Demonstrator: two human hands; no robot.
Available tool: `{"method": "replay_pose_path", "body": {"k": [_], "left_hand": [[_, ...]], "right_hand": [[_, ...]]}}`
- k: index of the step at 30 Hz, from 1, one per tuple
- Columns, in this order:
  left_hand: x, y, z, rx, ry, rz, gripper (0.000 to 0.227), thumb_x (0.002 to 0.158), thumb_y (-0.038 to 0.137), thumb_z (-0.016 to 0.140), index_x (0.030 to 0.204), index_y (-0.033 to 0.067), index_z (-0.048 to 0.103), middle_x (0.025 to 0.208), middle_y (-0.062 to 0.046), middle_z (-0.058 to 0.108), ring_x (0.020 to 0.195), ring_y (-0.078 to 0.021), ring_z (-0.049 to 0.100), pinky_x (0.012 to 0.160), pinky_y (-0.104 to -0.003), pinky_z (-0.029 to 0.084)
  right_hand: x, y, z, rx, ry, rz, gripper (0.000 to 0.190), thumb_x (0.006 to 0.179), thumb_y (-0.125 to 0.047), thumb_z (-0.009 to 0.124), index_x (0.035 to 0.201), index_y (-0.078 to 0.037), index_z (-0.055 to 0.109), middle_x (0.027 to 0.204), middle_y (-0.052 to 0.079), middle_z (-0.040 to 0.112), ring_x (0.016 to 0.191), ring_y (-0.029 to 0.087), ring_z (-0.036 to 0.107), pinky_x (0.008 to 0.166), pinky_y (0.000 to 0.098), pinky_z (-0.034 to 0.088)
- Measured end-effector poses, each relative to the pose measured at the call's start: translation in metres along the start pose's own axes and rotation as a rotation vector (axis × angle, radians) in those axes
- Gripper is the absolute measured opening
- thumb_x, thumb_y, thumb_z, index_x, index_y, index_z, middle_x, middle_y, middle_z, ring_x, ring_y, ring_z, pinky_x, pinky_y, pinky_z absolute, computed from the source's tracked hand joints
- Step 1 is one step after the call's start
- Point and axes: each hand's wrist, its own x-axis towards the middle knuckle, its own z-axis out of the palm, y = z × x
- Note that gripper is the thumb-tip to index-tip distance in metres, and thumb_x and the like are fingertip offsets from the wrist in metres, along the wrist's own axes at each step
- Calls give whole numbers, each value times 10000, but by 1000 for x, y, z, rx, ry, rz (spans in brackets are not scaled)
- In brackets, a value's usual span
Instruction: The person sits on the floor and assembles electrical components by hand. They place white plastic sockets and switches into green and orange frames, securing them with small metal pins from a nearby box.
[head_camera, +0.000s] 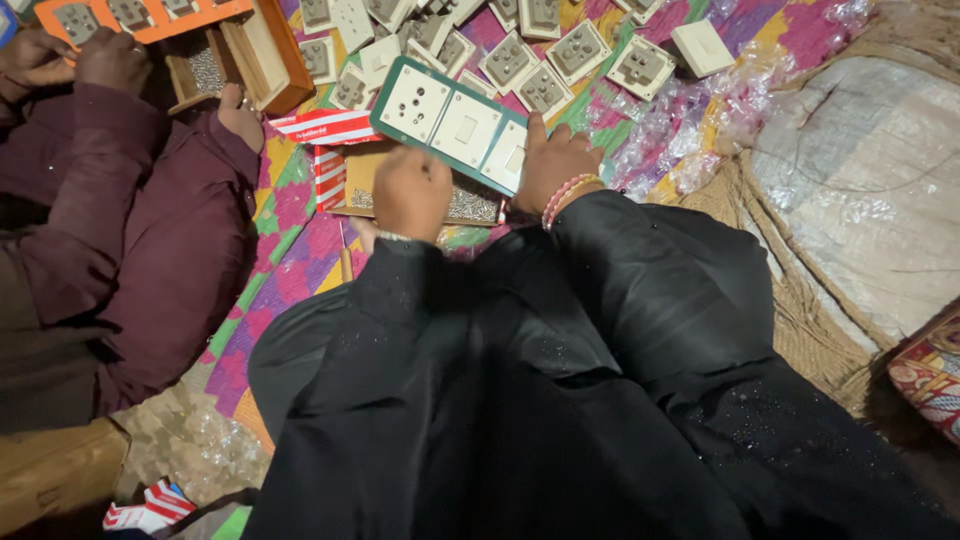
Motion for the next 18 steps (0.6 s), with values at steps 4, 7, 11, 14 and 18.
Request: {"method": "replay_pose_path", "body": {"k": [4,7,11,14,18], "left_hand": [[-22,-17,36,162,-311,28,229,905,237,642,971,51,756,1030,-212,715,1007,-412,666,909,-532,508],[-23,-26,68,168,-392,150,292,830,290,693,942,31,767,1027,-208,714,992,-413,670,875,-528,516],[9,-35,110,205,-561,-20,395,804,348,742,1029,24,761,1110,-230,700,1072,-408,664,941,-479,523],[18,-46,129,265,-643,-47,307,899,250,668,1073,22,776,1188,-253,707,1129,-410,680,983,-470,539],[7,-54,125,168,-494,-197,271,864,238,703,992,9,769,1123,-258,692,1060,-418,668,907,-477,534]], "right_hand": [[1,-3,-3,16,-43,33,1281,633,-511,931,1593,-97,191,1402,253,490,1324,498,466,1021,637,409],[-4,-1,-1,4,-36,28,1309,607,-523,943,1588,-100,187,1404,239,487,1324,488,465,1011,644,410],[-5,0,-5,-3,-3,5,1331,574,-495,958,1589,-94,196,1397,225,499,1313,461,487,1013,635,417],[-6,-1,-3,-3,5,0,1329,570,-483,961,1589,-87,205,1383,224,512,1296,460,503,1013,626,425],[-5,1,-6,11,-7,-27,1312,580,-470,964,1586,-73,222,1365,240,530,1279,464,518,1008,620,435]]}}
